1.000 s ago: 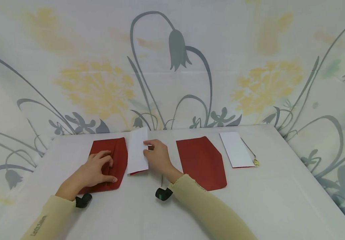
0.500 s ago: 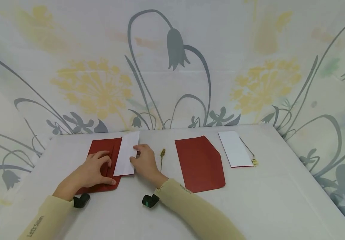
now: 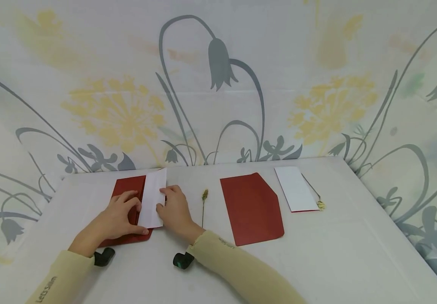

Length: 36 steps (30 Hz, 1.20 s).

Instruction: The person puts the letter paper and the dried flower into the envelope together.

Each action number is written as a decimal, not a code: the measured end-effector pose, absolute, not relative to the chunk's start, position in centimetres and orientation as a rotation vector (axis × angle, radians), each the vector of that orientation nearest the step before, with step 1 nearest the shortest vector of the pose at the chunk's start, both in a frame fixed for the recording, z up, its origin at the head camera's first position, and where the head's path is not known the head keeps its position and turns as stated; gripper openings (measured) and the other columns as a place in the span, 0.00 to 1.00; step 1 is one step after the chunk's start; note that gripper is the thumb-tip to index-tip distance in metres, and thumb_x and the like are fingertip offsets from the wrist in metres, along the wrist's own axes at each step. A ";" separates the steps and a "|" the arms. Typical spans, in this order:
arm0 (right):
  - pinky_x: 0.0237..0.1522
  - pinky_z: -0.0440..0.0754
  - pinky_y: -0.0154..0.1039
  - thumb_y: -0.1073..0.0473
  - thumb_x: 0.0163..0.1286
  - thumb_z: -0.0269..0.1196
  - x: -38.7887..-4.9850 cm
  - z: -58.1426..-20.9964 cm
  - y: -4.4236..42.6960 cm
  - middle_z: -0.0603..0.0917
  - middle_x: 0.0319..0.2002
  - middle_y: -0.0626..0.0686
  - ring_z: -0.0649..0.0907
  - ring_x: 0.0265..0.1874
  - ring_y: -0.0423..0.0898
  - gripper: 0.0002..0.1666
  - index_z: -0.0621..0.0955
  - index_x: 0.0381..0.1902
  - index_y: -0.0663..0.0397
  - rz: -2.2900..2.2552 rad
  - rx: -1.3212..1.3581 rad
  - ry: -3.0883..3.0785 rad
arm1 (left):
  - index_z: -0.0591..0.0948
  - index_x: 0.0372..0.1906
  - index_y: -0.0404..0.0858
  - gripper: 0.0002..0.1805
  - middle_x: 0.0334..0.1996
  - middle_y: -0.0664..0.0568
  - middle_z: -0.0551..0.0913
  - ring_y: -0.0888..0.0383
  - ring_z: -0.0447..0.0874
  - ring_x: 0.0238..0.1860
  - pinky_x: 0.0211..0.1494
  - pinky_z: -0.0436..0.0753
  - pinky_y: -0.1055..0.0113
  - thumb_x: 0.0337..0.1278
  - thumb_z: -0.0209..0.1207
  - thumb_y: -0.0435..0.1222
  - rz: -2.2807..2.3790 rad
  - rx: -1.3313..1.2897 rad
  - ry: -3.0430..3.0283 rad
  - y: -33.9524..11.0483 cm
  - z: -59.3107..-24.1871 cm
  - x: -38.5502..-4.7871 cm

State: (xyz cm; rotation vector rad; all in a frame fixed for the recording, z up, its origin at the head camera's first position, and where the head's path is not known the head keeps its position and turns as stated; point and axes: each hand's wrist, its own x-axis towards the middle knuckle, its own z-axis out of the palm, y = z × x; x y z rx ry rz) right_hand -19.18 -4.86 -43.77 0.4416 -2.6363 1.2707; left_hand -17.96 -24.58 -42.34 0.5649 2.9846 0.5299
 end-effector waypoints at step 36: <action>0.53 0.78 0.36 0.62 0.60 0.68 -19.7 -44.7 -5.5 0.81 0.49 0.55 0.81 0.49 0.47 0.24 0.83 0.55 0.61 1.199 0.405 -2.854 | 0.75 0.38 0.46 0.15 0.65 0.31 0.65 0.27 0.63 0.62 0.56 0.71 0.30 0.55 0.69 0.46 0.566 0.609 3.015 -24.8 -42.5 -17.9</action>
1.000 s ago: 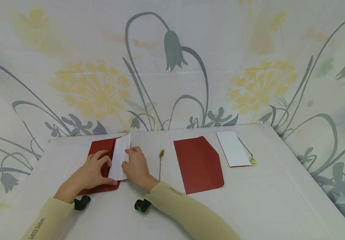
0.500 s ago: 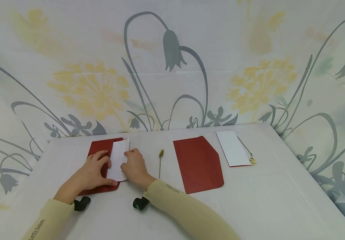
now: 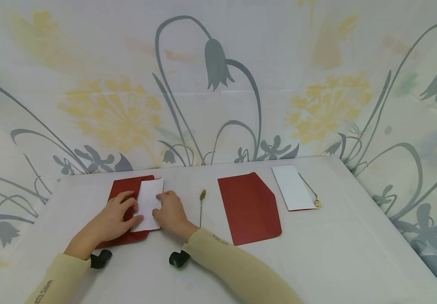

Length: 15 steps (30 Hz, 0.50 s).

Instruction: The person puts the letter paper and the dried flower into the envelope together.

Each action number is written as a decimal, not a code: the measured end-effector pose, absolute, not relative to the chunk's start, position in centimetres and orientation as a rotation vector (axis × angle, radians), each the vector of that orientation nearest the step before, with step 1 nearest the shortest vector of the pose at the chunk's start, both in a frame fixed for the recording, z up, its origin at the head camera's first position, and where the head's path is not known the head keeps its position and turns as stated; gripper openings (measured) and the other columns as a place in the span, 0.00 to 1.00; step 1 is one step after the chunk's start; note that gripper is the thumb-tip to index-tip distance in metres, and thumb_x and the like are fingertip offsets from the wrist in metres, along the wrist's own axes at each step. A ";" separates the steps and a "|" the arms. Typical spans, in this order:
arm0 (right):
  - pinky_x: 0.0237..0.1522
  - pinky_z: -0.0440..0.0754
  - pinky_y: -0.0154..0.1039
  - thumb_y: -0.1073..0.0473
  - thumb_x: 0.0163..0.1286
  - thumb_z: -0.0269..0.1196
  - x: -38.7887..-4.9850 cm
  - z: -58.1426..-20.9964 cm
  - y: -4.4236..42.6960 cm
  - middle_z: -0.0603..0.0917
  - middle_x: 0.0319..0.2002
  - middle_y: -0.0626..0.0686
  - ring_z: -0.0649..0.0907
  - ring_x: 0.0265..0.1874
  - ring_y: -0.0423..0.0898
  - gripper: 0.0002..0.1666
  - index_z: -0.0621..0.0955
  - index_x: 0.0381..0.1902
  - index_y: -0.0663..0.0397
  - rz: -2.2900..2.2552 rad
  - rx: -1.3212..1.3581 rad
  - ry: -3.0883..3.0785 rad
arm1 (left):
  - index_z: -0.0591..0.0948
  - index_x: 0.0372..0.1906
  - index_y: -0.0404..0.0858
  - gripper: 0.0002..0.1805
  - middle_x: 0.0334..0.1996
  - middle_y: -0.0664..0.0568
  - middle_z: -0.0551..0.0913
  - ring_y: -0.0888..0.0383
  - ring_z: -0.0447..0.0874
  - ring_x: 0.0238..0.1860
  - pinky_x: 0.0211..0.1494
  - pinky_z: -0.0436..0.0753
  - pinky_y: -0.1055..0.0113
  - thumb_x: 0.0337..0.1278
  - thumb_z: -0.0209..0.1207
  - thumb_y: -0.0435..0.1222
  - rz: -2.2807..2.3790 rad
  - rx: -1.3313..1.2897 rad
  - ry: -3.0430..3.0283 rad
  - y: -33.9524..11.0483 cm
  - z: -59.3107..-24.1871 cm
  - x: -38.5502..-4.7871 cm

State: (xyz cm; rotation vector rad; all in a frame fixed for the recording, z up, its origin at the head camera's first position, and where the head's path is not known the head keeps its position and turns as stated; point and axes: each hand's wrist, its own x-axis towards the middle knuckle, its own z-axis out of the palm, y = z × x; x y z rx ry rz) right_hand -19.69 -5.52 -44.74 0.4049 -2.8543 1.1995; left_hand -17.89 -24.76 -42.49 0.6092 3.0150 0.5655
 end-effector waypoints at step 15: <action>0.56 0.77 0.36 0.62 0.64 0.66 -19.4 -44.9 -6.2 0.81 0.52 0.53 0.81 0.52 0.46 0.20 0.84 0.55 0.59 1.109 0.512 -2.801 | 0.73 0.37 0.45 0.14 0.64 0.30 0.66 0.27 0.67 0.61 0.58 0.71 0.31 0.53 0.69 0.37 0.602 0.625 3.038 -24.7 -42.5 -17.9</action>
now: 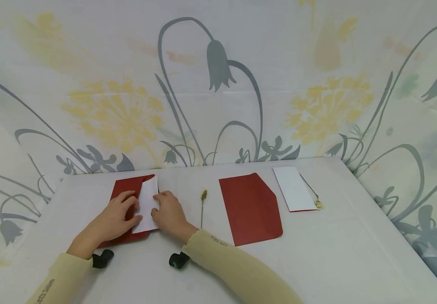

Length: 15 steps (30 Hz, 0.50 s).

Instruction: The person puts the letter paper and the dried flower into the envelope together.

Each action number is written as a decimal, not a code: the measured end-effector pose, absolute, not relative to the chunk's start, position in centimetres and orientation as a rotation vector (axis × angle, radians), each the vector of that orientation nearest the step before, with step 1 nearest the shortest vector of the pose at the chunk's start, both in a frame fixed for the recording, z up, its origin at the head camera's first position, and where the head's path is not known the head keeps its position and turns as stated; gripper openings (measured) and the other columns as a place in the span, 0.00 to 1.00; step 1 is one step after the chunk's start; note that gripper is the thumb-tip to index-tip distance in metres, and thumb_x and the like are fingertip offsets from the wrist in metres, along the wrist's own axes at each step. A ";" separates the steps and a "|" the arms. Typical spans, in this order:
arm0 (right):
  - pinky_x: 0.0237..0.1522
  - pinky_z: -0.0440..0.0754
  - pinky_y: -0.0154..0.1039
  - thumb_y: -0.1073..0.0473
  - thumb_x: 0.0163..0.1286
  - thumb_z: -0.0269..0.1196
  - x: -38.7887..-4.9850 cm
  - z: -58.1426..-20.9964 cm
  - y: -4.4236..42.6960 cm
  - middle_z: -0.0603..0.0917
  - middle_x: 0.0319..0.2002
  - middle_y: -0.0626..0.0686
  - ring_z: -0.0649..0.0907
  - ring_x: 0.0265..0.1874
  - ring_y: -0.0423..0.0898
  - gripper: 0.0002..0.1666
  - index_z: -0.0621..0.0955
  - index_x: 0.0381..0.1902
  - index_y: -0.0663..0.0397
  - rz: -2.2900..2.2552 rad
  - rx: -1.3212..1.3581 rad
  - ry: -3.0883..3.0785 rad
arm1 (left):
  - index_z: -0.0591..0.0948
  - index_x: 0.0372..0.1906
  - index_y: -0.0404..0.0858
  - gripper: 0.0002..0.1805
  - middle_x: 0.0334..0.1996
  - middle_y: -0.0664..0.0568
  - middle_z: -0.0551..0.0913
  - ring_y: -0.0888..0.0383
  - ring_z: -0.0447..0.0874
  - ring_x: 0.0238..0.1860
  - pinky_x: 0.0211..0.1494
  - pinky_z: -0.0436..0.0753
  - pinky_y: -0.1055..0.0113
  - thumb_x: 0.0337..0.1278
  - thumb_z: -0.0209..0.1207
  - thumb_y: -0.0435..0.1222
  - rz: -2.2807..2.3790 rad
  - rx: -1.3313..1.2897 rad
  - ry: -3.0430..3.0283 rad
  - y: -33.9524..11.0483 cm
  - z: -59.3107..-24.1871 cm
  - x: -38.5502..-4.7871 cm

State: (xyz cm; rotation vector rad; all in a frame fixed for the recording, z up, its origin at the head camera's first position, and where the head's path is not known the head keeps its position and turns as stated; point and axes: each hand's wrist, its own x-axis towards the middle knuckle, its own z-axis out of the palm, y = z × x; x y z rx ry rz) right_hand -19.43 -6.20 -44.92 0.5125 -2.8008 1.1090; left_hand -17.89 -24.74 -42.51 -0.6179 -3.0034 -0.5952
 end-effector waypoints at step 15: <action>0.37 0.76 0.24 0.67 0.64 0.64 -20.1 -45.6 -6.4 0.86 0.37 0.50 0.80 0.34 0.34 0.19 0.84 0.54 0.62 1.489 0.500 -2.642 | 0.73 0.37 0.44 0.13 0.62 0.30 0.69 0.29 0.70 0.60 0.59 0.72 0.34 0.54 0.68 0.36 -0.613 -0.682 -2.968 -24.5 -42.4 -18.0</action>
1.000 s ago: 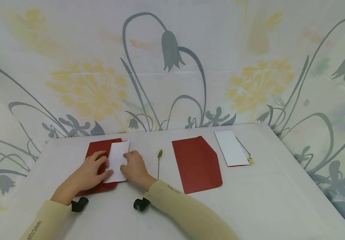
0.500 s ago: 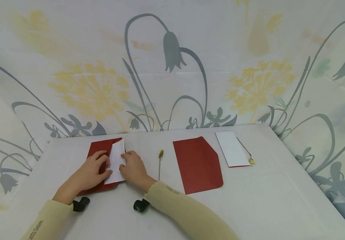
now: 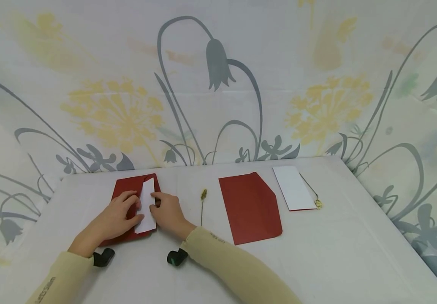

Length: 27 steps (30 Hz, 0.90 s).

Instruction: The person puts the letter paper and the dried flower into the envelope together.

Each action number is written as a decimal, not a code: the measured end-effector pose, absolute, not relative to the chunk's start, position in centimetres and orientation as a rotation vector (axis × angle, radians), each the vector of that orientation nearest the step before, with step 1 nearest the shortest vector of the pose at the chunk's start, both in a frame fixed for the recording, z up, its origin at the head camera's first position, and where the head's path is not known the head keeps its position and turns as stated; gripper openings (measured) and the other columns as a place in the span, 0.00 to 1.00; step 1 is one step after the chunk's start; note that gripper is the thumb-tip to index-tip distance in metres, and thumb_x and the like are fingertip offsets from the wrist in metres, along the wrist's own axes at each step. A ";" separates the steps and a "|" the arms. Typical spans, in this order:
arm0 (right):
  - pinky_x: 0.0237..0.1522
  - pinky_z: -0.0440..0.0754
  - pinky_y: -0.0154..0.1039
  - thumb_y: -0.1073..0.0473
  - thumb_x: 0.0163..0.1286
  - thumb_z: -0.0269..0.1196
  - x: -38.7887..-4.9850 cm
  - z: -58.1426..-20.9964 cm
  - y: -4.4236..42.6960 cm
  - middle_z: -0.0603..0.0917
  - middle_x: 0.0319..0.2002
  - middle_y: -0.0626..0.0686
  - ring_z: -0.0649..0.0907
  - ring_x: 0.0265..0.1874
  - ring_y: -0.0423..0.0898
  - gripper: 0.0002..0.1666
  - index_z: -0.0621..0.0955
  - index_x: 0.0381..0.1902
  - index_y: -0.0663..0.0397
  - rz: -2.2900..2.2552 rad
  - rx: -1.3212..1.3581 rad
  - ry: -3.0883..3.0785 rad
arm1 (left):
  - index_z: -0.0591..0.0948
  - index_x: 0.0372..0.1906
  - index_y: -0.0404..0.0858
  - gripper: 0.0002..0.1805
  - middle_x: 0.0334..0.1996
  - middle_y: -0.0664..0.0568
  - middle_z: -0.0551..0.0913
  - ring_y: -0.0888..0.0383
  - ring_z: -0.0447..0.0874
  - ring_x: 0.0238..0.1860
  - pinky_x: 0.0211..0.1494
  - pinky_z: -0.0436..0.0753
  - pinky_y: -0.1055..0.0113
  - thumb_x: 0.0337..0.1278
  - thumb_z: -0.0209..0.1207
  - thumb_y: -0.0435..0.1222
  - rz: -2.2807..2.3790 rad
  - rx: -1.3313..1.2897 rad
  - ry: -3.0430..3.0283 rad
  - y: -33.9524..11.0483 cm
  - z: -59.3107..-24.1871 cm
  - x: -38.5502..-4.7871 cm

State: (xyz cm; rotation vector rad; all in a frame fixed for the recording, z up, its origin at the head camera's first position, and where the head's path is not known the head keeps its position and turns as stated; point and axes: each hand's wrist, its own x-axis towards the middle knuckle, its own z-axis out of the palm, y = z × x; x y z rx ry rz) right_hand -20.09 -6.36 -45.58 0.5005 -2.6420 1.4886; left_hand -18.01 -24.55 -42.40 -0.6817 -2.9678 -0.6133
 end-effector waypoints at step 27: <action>0.26 0.79 0.28 0.66 0.62 0.69 -21.0 -45.0 -6.4 0.85 0.26 0.44 0.80 0.22 0.34 0.05 0.89 0.36 0.56 1.890 0.118 -2.622 | 0.76 0.40 0.43 0.08 0.63 0.30 0.69 0.30 0.69 0.62 0.60 0.71 0.34 0.59 0.63 0.34 -0.658 -0.648 -3.018 -24.5 -42.1 -18.0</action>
